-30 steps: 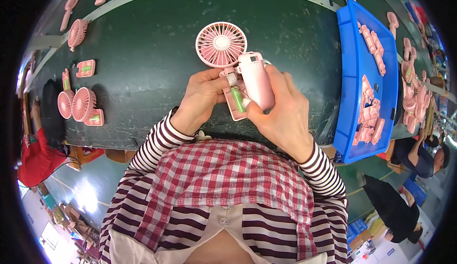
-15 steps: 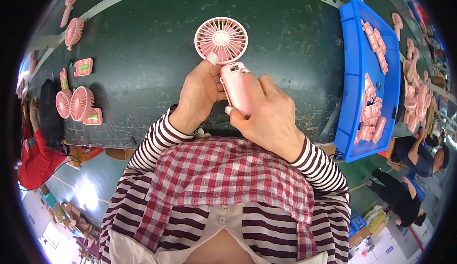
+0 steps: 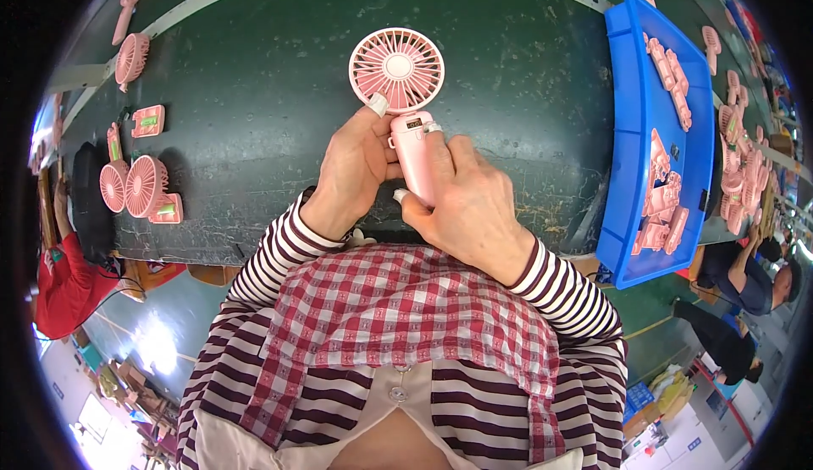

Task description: The person assembles handheld fans by fitting circuit boards and wires into the fan handle casings, attaching the handle covers, pressing them together, and placing the assembled fans onto the conveyor belt.

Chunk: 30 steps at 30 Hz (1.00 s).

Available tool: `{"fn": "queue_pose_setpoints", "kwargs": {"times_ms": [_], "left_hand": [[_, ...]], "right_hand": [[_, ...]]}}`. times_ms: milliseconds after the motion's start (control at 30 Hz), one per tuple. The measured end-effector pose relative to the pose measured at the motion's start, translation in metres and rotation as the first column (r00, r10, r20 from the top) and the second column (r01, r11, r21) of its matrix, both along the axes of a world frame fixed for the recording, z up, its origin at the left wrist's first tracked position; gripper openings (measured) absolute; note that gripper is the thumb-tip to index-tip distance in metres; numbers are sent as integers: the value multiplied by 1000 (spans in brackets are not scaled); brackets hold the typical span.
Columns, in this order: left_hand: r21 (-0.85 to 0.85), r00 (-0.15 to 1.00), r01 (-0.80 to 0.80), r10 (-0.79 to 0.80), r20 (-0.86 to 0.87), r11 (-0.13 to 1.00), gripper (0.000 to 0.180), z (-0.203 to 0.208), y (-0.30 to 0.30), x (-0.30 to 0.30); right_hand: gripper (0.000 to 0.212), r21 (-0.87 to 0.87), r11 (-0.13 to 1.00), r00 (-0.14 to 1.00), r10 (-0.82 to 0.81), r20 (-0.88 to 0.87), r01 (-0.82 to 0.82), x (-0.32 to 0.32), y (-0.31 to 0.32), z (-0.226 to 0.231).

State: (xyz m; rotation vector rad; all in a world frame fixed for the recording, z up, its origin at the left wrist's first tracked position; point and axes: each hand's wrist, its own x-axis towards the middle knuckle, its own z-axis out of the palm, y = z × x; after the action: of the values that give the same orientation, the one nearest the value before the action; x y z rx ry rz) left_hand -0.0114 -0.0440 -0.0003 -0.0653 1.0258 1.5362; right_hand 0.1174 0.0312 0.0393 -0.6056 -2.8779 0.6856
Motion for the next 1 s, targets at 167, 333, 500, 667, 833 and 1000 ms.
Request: {"fn": "queue_pose_setpoints", "kwargs": {"times_ms": [167, 333, 500, 667, 833, 1000], "left_hand": [[-58, 999, 32, -31, 18, 998, 44, -3, 3, 0], [-95, 992, -16, 4, -129, 995, 22, -8, 6, 5], [-162, 992, 6, -26, -121, 987, 24, -6, 8, 3], [-124, 996, 20, -31, -87, 992, 28, -9, 6, 0], [-127, 997, -6, -3, -71, 992, 26, -3, 6, 1], [-124, 996, 27, -38, -83, 992, 28, -1, 6, -2]], "right_hand": [[57, 34, 999, 999, 18, 36, -19, -1, -1, -2], [56, 78, 997, 1000, 16, 27, -18, -2, -1, -3], [55, 103, 995, 1000, 16, 1, -16, -2, -1, -1], [55, 45, 999, 1000, -6, 15, 5, 3, 3, 3], [49, -225, 964, 975, -175, -136, 142, 4, 15, -13], [46, -24, 999, 984, -49, -170, 45, 3, 12, -17]]}}
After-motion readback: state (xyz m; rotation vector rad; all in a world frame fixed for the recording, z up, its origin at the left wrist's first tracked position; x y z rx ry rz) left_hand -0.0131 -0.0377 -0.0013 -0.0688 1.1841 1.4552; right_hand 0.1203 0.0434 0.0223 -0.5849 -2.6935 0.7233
